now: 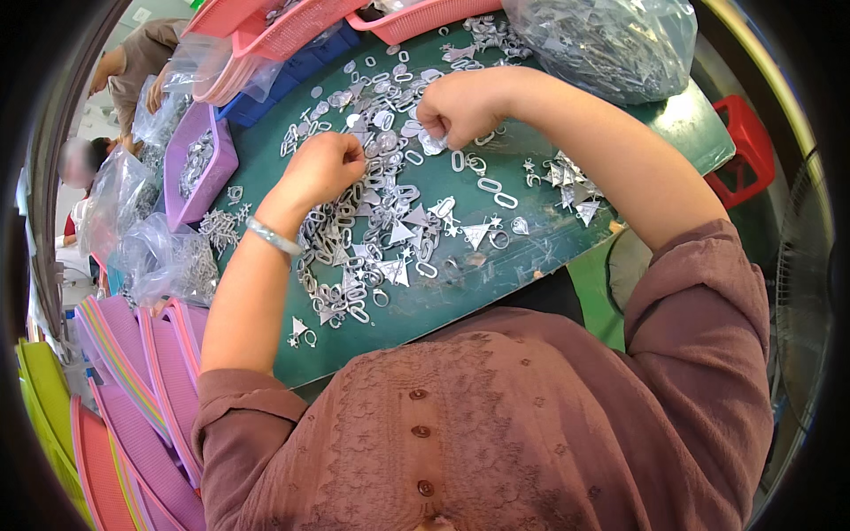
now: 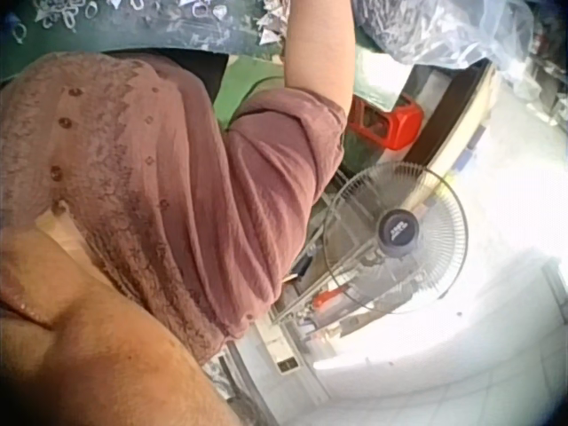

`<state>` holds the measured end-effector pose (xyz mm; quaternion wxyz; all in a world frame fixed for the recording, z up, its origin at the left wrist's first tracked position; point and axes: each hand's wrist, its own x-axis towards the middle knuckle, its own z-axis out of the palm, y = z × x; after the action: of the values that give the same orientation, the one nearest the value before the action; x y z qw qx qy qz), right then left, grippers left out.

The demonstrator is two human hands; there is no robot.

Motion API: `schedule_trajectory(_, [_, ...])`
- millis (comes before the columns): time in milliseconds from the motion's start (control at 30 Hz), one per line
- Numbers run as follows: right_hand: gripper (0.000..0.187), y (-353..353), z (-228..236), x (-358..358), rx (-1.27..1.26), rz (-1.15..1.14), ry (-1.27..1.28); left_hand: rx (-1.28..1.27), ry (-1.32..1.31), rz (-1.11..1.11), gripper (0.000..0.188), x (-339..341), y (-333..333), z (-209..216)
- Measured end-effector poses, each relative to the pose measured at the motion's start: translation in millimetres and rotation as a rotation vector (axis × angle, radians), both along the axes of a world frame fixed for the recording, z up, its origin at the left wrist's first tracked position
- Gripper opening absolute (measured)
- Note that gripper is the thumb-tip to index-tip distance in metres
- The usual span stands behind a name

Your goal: The person sorts small silver metal hardware pieces on a green table, picking up items and placing them into different piles or containers. They handle various shapes including rings, triangles, and links, occasionally transferring sorted items into a pink basket.

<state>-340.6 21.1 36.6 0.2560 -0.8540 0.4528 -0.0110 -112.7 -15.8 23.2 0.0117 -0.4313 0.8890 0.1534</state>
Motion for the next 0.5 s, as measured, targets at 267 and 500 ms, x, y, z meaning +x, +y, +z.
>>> schedule_trajectory(267, [0.029,-1,-9,2,-0.164,0.001,-0.043,0.218,-0.08,-0.036,0.019,17,6,28])
schedule_trajectory(500, [0.023,7,-24,13,-0.209,-0.035,0.037,0.067,-0.092,0.044,0.02,-13,-2,9])
